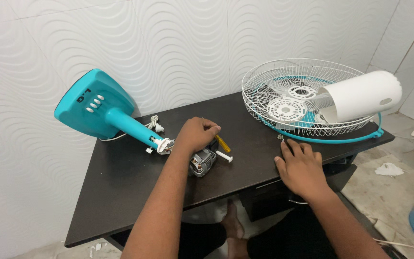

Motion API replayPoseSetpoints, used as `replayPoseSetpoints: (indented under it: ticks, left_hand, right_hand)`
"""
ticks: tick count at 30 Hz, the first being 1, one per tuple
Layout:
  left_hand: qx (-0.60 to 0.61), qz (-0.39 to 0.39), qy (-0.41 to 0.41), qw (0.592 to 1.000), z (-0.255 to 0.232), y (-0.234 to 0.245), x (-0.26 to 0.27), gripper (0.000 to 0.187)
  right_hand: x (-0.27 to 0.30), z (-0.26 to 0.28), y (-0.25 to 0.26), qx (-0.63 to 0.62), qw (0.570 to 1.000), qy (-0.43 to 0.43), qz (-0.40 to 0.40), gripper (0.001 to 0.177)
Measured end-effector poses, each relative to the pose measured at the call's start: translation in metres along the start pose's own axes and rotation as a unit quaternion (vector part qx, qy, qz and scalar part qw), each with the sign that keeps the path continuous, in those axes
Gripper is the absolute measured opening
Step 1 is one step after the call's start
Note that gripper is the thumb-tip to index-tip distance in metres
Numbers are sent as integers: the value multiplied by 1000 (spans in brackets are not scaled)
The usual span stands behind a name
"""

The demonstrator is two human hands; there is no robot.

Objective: The person disassembles a teal and white pedestal fan on a dark table. They remove the front grille, then use a screwdriver to detach the motor housing and separate the motor from the fan stand.

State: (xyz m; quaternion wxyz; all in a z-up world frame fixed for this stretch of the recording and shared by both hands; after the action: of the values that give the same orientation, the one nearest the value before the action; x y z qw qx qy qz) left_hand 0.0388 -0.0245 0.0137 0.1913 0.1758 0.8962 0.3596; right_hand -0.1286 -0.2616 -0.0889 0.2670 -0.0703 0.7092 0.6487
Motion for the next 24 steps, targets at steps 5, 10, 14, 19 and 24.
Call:
replayPoseSetpoints:
  ticks: [5, 10, 14, 19, 24]
  left_hand:
    - [4, 1, 6, 1000, -5, 3, 2, 30]
    - [0, 1, -2, 1000, -5, 3, 2, 31]
    - [14, 0, 4, 1000, -2, 1, 1, 31]
    - [9, -1, -16, 1000, -3, 2, 0, 31]
    - [1, -3, -12, 1000, -5, 4, 1, 32]
  right_hand:
    - [-12, -3, 4, 16, 999, -14, 38, 60]
    - [-18, -4, 4, 9, 999, -27, 45, 60]
    - [-16, -4, 5, 7, 998, -32, 51, 60]
    - [-10, -1, 5, -16, 1000, -21, 12, 58]
    - [2, -1, -6, -23, 999, -10, -34, 56]
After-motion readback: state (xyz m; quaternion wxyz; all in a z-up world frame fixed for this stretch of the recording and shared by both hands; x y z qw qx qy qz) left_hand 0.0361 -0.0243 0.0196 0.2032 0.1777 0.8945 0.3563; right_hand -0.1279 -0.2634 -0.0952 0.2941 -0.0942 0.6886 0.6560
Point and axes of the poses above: each hand's wrist, its own x-axis away from the middle knuckle, its own y-axis out of the back of the hand, z = x × y, the point moved 5 cm from there along -x, towards the middle knuckle, and after that the axes turned 2 degrees about x, right-handed, at the moved point
